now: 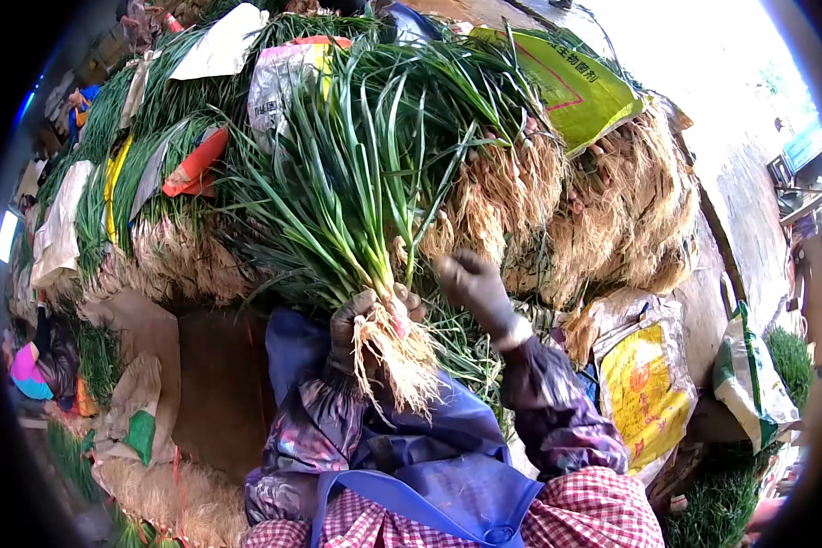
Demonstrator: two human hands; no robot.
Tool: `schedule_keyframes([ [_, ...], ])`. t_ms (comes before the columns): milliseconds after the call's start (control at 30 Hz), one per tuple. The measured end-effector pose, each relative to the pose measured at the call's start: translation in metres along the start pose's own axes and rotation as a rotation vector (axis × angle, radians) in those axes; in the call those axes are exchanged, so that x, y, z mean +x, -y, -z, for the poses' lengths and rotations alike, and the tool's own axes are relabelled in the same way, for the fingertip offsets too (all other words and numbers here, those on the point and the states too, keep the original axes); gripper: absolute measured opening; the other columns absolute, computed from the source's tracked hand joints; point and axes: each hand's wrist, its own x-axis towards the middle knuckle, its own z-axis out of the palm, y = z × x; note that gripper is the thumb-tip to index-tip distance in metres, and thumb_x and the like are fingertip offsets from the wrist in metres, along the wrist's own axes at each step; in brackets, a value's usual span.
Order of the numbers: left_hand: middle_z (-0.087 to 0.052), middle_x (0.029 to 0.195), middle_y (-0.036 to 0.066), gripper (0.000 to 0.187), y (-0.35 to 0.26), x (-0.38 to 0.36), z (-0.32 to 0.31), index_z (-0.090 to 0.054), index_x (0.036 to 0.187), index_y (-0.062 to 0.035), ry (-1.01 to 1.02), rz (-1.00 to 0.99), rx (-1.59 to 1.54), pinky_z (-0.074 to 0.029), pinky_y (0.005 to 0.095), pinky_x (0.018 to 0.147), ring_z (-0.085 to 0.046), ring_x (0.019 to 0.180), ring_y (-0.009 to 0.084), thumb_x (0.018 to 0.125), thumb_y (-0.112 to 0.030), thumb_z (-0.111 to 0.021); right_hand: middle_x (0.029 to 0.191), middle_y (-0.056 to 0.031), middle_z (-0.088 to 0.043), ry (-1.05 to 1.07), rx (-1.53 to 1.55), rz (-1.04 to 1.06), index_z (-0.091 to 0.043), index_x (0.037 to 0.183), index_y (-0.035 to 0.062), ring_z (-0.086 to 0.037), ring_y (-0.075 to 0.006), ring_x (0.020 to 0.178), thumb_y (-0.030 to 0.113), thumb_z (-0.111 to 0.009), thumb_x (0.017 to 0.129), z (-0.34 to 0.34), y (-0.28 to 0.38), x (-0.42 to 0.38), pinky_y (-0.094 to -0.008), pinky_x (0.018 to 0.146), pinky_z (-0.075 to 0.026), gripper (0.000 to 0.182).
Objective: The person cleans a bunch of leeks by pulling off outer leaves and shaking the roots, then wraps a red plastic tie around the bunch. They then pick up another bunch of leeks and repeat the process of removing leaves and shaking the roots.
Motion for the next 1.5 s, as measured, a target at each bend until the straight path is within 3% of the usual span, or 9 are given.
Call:
schedule_keyframes([
  [133,-0.055,0.098,0.014,0.042,0.007,-0.003,0.002,-0.053,0.107,0.0019,0.152,0.039,-0.187,-0.047,0.0405,0.081,-0.052,0.09,0.0264,0.079,-0.029,-0.059,0.073,0.0028,-0.058,-0.226,0.389,0.133,-0.06,0.103,0.0014,-0.05,-0.0044,0.058,0.02,-0.065,0.087,-0.043,0.0,0.042,-0.0179,0.053,-0.042,0.025],
  [233,-0.054,0.098,0.014,0.042,-0.004,-0.009,0.003,-0.053,0.107,0.002,0.187,0.057,-0.169,-0.047,0.0403,0.08,-0.052,0.09,0.0262,0.079,-0.029,-0.059,0.074,-0.0053,-0.062,-0.211,-0.466,0.645,-0.06,0.093,0.0036,-0.058,-0.0085,0.066,0.014,-0.064,0.086,-0.053,0.004,0.015,-0.0227,0.055,-0.051,0.013],
  [400,-0.054,0.097,0.014,0.042,-0.016,-0.007,0.01,-0.053,0.107,0.0022,0.179,0.031,-0.148,-0.047,0.04,0.08,-0.052,0.089,0.026,0.079,-0.029,-0.059,0.079,-0.0091,-0.064,-0.187,0.066,0.036,-0.063,0.102,0.0075,-0.063,-0.0169,0.072,0.017,-0.064,0.085,-0.004,-0.103,-0.015,-0.0277,0.062,-0.052,0.02],
  [500,-0.054,0.096,0.014,0.042,-0.024,-0.008,0.011,-0.053,0.107,0.0023,0.197,0.016,-0.153,-0.047,0.0398,0.08,-0.052,0.089,0.0259,0.079,-0.029,-0.059,0.085,-0.0016,-0.069,0.561,-1.468,-0.235,-0.07,0.097,0.0199,-0.065,-0.0179,0.076,0.028,-0.059,0.087,0.018,-0.063,-0.027,-0.0353,0.066,-0.053,0.017],
  [567,-0.054,0.095,0.014,0.042,-0.03,-0.012,0.01,-0.053,0.107,0.0024,0.2,0.004,-0.165,-0.047,0.0397,0.08,-0.052,0.088,0.0258,0.079,-0.029,-0.059,0.074,-0.0053,-0.067,-0.145,-1.246,-0.001,-0.07,0.087,0.017,-0.063,-0.014,0.061,0.036,-0.055,0.089,0.021,-0.028,-0.016,-0.0311,0.06,-0.053,0.024],
  [700,-0.054,0.094,0.013,0.042,-0.038,-0.021,0.006,-0.053,0.107,0.0025,0.217,-0.029,-0.164,-0.047,0.0394,0.079,-0.052,0.088,0.0257,0.079,-0.029,-0.059,0.071,-0.0058,-0.064,-0.686,-1.198,0.298,-0.06,0.091,0.0129,-0.062,-0.0197,0.062,0.049,-0.069,0.075,0.04,0.035,0.068,-0.0322,0.056,-0.047,0.04],
  [867,-0.054,0.093,0.013,0.042,-0.041,-0.027,0.007,-0.052,0.107,0.0027,0.225,-0.049,-0.163,-0.047,0.0391,0.079,-0.052,0.087,0.0255,0.079,-0.029,-0.059,0.07,-0.013,-0.061,-0.729,-1.223,0.369,-0.057,0.078,0.0127,-0.059,-0.0359,0.066,0.032,-0.06,0.081,0.042,0.025,0.121,-0.0446,0.056,-0.044,0.019],
  [1400,-0.054,0.089,0.013,0.041,-0.041,-0.026,0.014,-0.052,0.106,0.0033,0.165,-0.032,-0.127,-0.047,0.0381,0.078,-0.052,0.085,0.0248,0.08,-0.028,-0.058,0.069,-0.0105,-0.063,-0.616,-1.115,0.272,-0.059,0.082,0.0093,-0.06,-0.029,0.06,0.034,-0.065,0.082,0.008,-0.023,0.076,-0.0397,0.056,-0.046,0.026],
  [1500,-0.054,0.089,0.013,0.041,-0.037,-0.022,0.017,-0.052,0.106,0.0034,0.124,-0.016,-0.088,-0.047,0.0379,0.077,-0.052,0.085,0.0247,0.08,-0.028,-0.058,0.064,-0.0067,-0.063,-0.49,-0.709,0.655,-0.064,0.078,0.0091,-0.06,-0.0171,0.057,0.016,-0.069,0.081,-0.012,-0.007,0.032,-0.0309,0.053,-0.048,0.009],
])
